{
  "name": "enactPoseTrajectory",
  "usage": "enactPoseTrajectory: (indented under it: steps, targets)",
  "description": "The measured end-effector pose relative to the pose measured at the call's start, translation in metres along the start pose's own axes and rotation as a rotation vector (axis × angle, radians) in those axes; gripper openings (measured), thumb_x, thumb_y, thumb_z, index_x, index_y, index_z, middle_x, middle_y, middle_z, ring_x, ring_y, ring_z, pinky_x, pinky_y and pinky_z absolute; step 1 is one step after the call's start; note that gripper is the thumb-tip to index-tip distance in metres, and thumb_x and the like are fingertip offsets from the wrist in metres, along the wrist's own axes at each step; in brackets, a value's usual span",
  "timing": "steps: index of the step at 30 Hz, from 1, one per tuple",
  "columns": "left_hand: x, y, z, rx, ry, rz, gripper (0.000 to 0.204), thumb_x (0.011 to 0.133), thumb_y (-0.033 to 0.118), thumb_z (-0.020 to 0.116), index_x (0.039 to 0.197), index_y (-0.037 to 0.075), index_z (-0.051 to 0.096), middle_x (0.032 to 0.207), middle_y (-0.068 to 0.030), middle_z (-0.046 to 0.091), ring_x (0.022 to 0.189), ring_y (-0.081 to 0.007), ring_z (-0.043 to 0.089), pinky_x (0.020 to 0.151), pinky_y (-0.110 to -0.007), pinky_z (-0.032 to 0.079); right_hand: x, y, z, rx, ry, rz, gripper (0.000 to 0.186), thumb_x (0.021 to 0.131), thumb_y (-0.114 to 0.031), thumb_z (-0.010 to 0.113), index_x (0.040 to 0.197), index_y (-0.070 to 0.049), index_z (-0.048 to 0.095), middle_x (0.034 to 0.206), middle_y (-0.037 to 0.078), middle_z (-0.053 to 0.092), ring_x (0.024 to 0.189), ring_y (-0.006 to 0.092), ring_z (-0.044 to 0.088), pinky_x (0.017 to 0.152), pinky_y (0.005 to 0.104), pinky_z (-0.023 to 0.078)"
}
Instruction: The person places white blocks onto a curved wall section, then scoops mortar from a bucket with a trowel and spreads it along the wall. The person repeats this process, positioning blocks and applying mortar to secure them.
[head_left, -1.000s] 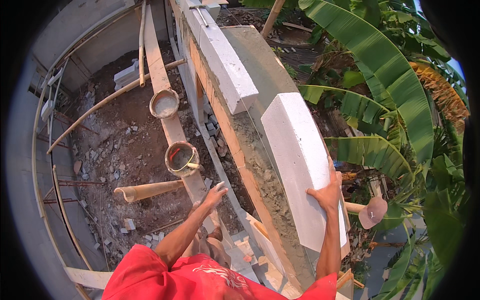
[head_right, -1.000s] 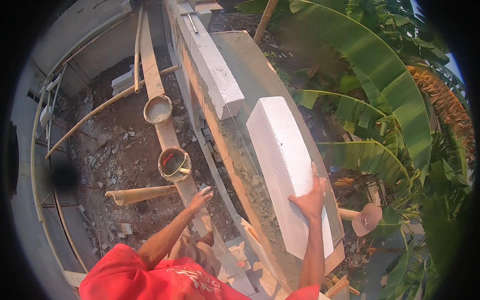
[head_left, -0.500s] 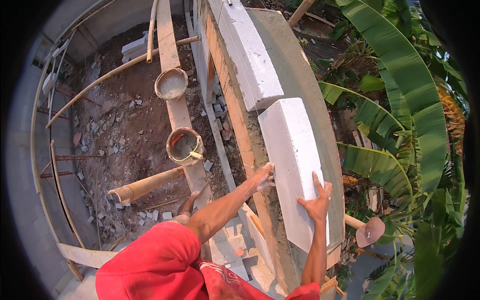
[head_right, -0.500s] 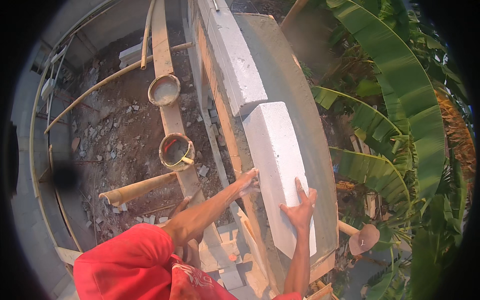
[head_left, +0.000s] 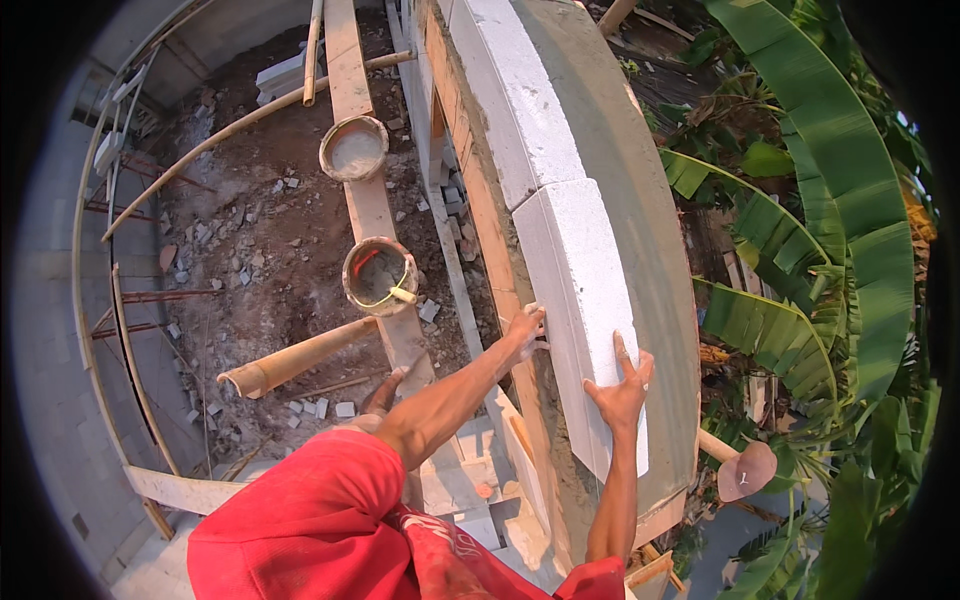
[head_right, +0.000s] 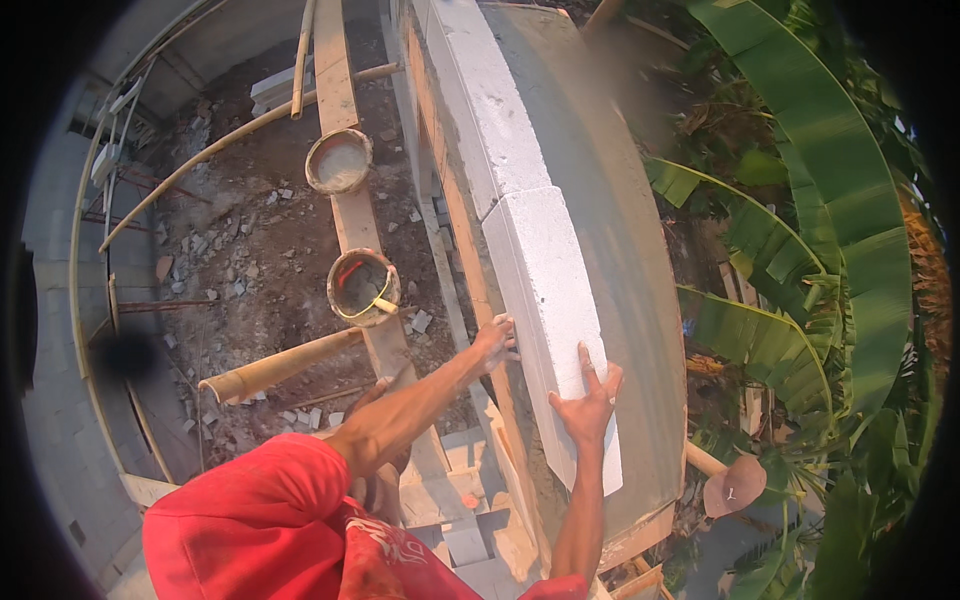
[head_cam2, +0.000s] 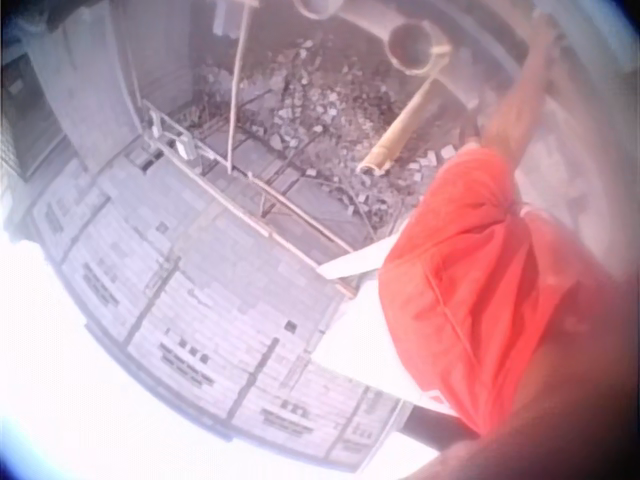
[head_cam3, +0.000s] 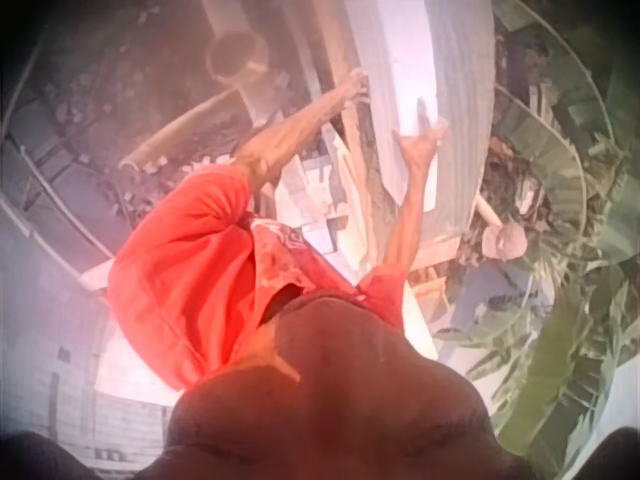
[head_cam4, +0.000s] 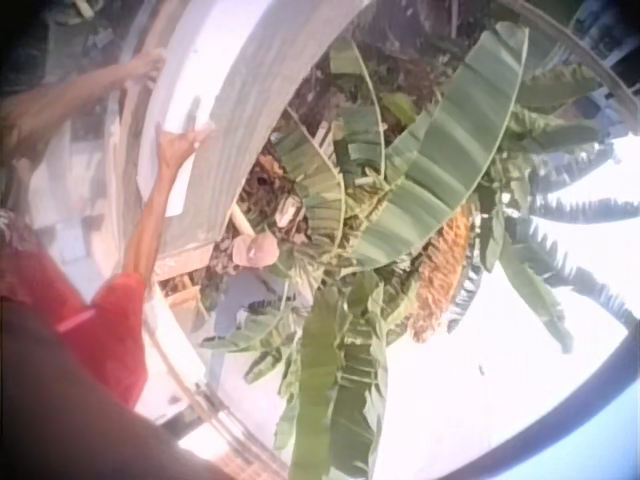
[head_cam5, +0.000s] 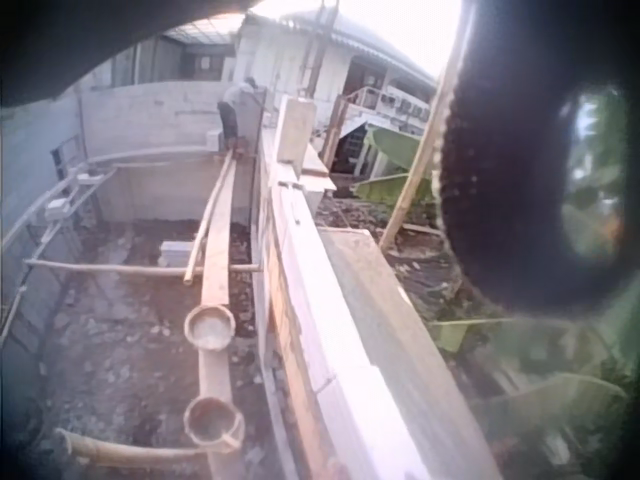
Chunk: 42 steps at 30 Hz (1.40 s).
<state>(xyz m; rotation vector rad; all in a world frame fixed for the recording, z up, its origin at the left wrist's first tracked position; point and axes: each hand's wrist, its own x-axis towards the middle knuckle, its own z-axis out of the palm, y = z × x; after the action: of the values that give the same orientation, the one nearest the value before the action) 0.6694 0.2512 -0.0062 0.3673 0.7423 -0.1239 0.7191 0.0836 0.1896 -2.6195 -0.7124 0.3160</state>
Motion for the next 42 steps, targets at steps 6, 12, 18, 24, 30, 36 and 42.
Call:
enactPoseTrajectory:
  steps: [6, 12, 18, 24, 30, 36, 42]
  targets:
    - [0.004, 0.007, -0.002, 0.066, 0.085, 0.019, 0.052, 0.111, 0.029, 0.039, 0.155, 0.004, 0.025, 0.16, -0.0227, 0.029, 0.147, -0.0434, 0.033, 0.111, -0.073, 0.036, -0.001, -0.001, 0.023, -0.04, 0.015, 0.024, 0.105, 0.053, -0.015, 0.089, 0.15, -0.031, 0.054, 0.127, 0.018, 0.043, 0.125, 0.0404, 0.043, 0.107, 0.0503, 0.043]
    - [0.008, 0.003, 0.002, 0.116, 0.191, 0.011, 0.048, 0.11, 0.029, 0.044, 0.15, 0.004, 0.032, 0.156, -0.0204, 0.034, 0.141, -0.0415, 0.041, 0.104, -0.07, 0.044, -0.001, 0.005, 0.024, -0.081, 0.01, 0.044, 0.106, 0.052, -0.013, 0.088, 0.15, -0.031, 0.054, 0.128, 0.019, 0.043, 0.124, 0.0407, 0.044, 0.108, 0.0495, 0.043]
    - [0.019, -0.005, -0.011, 0.116, 0.18, 0.034, 0.048, 0.109, 0.03, 0.049, 0.148, 0.006, 0.036, 0.153, -0.0204, 0.039, 0.14, -0.04, 0.042, 0.099, -0.067, 0.049, 0.002, 0.003, 0.021, -0.079, -0.036, 0.049, 0.107, 0.052, -0.014, 0.089, 0.151, -0.032, 0.052, 0.125, 0.018, 0.043, 0.124, 0.0408, 0.044, 0.108, 0.0508, 0.042]
    - [0.024, -0.004, -0.015, 0.22, 0.311, 0.067, 0.048, 0.105, 0.029, 0.056, 0.145, 0.005, 0.042, 0.148, -0.0183, 0.047, 0.133, -0.0387, 0.052, 0.098, -0.063, 0.052, 0.002, 0.0, 0.023, -0.089, -0.016, 0.005, 0.102, 0.055, -0.019, 0.088, 0.15, -0.033, 0.054, 0.122, 0.018, 0.044, 0.118, 0.04, 0.045, 0.107, 0.0526, 0.038]
    - [-0.003, 0.081, 0.002, 0.681, 0.611, 0.473, 0.048, 0.101, 0.029, 0.061, 0.14, 0.003, 0.053, 0.139, -0.0158, 0.06, 0.128, -0.0303, 0.058, 0.108, -0.042, 0.046, -0.002, 0.0, 0.016, -0.071, -0.002, -0.038, 0.099, 0.057, -0.018, 0.088, 0.15, -0.033, 0.054, 0.123, 0.018, 0.046, 0.118, 0.0403, 0.047, 0.106, 0.051, 0.041]
    - [-0.025, 0.206, 0.049, 0.69, 0.534, 0.702, 0.084, 0.091, 0.052, 0.068, 0.15, -0.004, 0.044, 0.144, -0.0262, 0.055, 0.135, -0.036, 0.054, 0.111, -0.043, 0.043, 0.0, -0.008, 0.015, -0.051, -0.01, -0.024, 0.098, 0.06, -0.019, 0.087, 0.15, -0.034, 0.053, 0.124, 0.018, 0.046, 0.117, 0.0396, 0.048, 0.106, 0.0509, 0.042]
    - [-0.018, 0.232, 0.079, 0.926, 0.552, 0.537, 0.087, 0.08, 0.053, 0.081, 0.138, -0.007, 0.058, 0.13, -0.0277, 0.065, 0.123, -0.0366, 0.063, 0.103, -0.043, 0.049, 0.0, -0.007, 0.003, -0.089, -0.091, 0.023, 0.092, 0.066, -0.023, 0.085, 0.151, -0.035, 0.051, 0.136, 0.02, 0.044, 0.124, 0.0431, 0.05, 0.106, 0.0506, 0.046]
